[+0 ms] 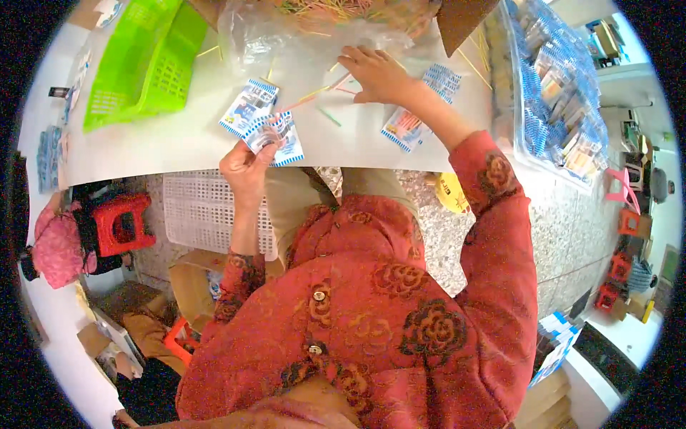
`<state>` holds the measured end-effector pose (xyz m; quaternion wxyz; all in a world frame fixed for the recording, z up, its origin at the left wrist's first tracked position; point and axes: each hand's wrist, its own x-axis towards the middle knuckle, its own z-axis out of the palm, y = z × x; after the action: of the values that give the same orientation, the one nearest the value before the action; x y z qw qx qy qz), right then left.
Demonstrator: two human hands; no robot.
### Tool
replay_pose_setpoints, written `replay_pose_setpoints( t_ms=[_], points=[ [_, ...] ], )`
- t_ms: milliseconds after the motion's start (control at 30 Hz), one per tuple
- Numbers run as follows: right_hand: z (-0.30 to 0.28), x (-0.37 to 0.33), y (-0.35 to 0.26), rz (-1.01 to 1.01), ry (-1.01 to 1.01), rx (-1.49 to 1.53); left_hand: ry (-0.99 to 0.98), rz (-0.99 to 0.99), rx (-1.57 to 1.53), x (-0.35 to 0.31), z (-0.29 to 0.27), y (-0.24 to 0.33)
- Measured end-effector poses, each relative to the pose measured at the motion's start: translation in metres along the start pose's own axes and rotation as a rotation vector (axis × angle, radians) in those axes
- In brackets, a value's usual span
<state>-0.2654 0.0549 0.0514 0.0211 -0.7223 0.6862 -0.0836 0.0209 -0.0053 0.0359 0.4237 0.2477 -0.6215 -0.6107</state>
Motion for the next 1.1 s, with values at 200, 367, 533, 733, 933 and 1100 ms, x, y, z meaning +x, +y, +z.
replay_pose_setpoints(
  t_ms=[200,367,533,733,933,1100],
  points=[
    [0.008,0.024,0.016,0.002,-0.121,-0.007,-0.018,-0.011,-0.064,0.000,0.005,0.005],
    [0.006,0.029,0.011,0.002,-0.205,-0.053,-0.043,-0.025,-0.044,-0.001,0.007,0.006],
    [0.009,0.032,-0.013,0.001,-0.254,-0.182,-0.068,0.010,-0.043,-0.001,0.012,0.006],
    [0.011,0.022,-0.025,-0.004,-0.117,-0.165,-0.071,0.001,-0.049,-0.003,0.014,0.004],
    [0.022,0.013,-0.007,0.141,-0.013,-0.076,-0.080,0.032,0.020,-0.002,0.020,0.010],
    [-0.020,0.007,-0.004,0.157,0.129,0.283,-0.103,0.077,0.091,-0.001,0.019,0.014]
  ],
)
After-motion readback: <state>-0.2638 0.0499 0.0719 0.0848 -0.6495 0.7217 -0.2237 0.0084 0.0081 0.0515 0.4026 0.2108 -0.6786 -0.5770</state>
